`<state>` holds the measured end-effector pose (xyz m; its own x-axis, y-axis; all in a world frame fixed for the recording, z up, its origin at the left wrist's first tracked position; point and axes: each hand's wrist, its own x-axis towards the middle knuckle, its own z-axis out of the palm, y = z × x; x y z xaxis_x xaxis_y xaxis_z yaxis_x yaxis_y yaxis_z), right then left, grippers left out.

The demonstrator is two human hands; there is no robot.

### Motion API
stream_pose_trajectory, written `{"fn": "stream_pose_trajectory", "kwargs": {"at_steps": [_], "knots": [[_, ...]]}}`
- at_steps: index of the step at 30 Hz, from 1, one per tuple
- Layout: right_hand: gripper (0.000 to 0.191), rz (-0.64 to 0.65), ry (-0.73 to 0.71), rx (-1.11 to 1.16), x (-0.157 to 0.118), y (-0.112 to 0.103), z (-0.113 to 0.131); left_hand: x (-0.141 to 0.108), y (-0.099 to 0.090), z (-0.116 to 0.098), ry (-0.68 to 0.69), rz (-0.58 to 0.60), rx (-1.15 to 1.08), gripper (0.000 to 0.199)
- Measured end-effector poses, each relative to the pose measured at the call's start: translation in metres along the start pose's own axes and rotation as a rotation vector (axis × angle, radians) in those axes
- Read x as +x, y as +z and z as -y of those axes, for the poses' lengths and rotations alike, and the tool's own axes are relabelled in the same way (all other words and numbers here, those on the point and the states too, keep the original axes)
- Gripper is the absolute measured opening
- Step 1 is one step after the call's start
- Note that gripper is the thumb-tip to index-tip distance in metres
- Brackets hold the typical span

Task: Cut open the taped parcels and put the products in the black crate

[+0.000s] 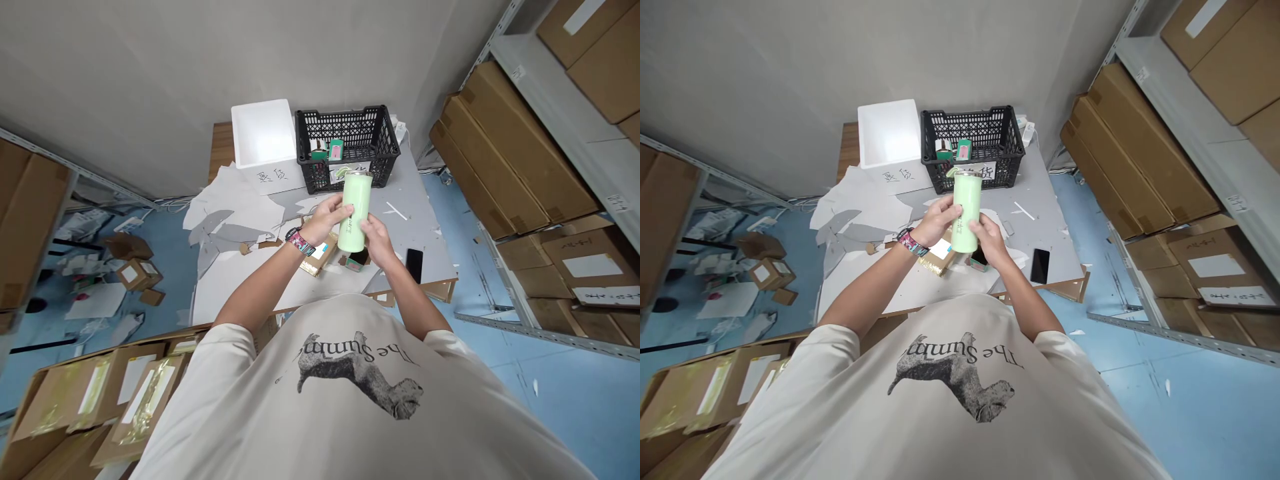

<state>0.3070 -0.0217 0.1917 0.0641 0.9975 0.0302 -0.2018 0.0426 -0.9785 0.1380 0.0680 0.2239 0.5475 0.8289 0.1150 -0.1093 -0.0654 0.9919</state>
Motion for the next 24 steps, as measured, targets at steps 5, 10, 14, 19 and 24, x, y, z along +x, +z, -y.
{"fn": "stream_pose_trajectory", "kwargs": {"at_steps": [5,10,14,19,24], "knots": [[0.075,-0.021,-0.019,-0.024,-0.004,0.001,0.006,-0.001,-0.001,-0.002,-0.012,0.036,-0.04,0.088],[0.078,0.097,0.136,0.181,-0.012,0.005,0.006,-0.01,-0.001,-0.006,-0.136,0.128,-0.185,0.074],[0.077,0.0,0.054,0.039,-0.009,0.003,0.0,-0.007,0.0,0.0,-0.029,0.018,-0.133,0.083],[0.083,-0.056,-0.013,-0.099,-0.007,-0.003,-0.006,-0.005,-0.017,-0.013,0.016,0.107,-0.039,0.088],[0.088,0.078,-0.035,-0.195,-0.003,-0.019,-0.003,0.002,-0.033,-0.045,0.077,0.196,0.098,0.086]]}}
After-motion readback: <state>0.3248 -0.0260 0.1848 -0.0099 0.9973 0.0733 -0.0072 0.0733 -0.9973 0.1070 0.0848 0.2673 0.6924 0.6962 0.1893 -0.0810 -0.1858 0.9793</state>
